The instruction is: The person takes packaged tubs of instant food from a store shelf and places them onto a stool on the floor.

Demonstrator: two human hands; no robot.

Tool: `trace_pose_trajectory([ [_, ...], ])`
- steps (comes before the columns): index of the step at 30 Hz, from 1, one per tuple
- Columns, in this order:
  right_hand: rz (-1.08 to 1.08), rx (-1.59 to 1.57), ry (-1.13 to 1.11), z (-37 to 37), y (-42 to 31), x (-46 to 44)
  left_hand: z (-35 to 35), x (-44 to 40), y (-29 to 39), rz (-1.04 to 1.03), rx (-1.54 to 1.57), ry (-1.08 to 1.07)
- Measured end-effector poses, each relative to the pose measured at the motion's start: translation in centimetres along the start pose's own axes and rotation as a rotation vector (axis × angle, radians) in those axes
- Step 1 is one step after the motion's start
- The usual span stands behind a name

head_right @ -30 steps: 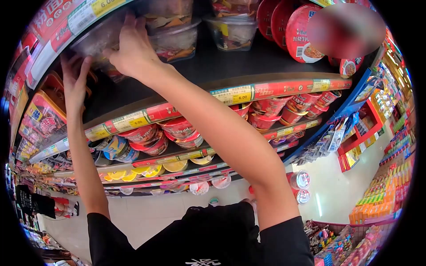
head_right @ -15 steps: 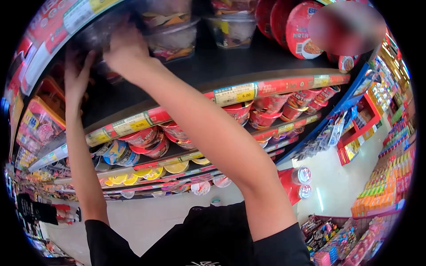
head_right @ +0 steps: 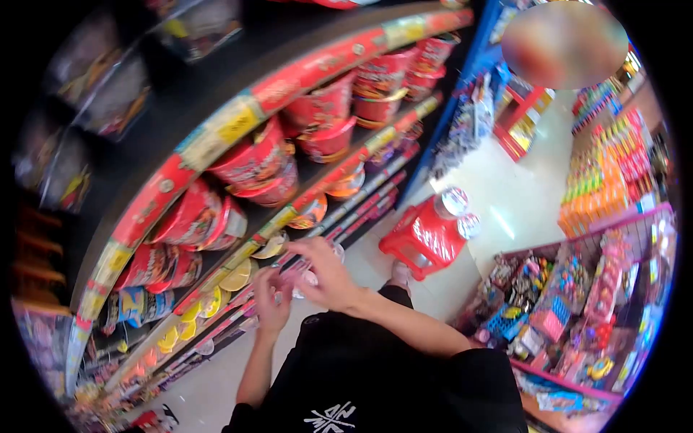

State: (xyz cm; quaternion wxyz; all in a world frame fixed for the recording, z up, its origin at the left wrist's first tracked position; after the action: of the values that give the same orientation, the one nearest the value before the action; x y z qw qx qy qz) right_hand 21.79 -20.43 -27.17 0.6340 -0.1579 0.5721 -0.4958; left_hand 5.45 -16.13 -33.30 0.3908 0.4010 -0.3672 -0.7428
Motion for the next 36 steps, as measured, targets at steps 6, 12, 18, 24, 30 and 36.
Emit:
trace_pose_trajectory([
  [6, -0.765, 0.385, -0.027, 6.2, 13.6, 26.2, -12.5, 7.7, -15.5, 0.261, -0.117, -0.401],
  [12, -1.259, 0.199, 0.207, 11.4, 16.4, 36.4, -21.9, 10.3, -18.2, 0.389, -0.037, -0.766],
  [18, -1.317, 0.264, 0.112, 15.7, 20.5, 39.5, -29.1, 10.7, -17.9, 0.295, -0.180, -0.991],
  [24, -1.425, 0.293, 0.153, 21.1, 28.2, 45.3, -35.8, 11.4, -19.1, 0.525, -0.092, -1.097],
  [30, -1.213, 0.388, 0.408, 29.2, 37.3, 44.6, -43.9, 10.1, -15.6, 0.760, 0.026, -1.176],
  [36, -1.086, 0.729, 0.587, 39.1, 46.2, 41.0, -53.3, 8.3, -12.5, 0.915, 0.074, -1.261],
])
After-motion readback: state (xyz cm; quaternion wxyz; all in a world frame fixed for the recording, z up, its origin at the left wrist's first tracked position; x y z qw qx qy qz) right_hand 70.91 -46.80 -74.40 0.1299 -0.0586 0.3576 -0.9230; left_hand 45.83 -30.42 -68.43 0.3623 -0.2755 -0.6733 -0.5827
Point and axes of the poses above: each hand's wrist, its own x-axis away from the middle knuckle, its own z-axis out of the back of the hand, y = z × x, the point moved 2 cm from there along -x, towards the middle knuckle, and after that the axes turned 4 degrees about z, right-handed, at the moved point
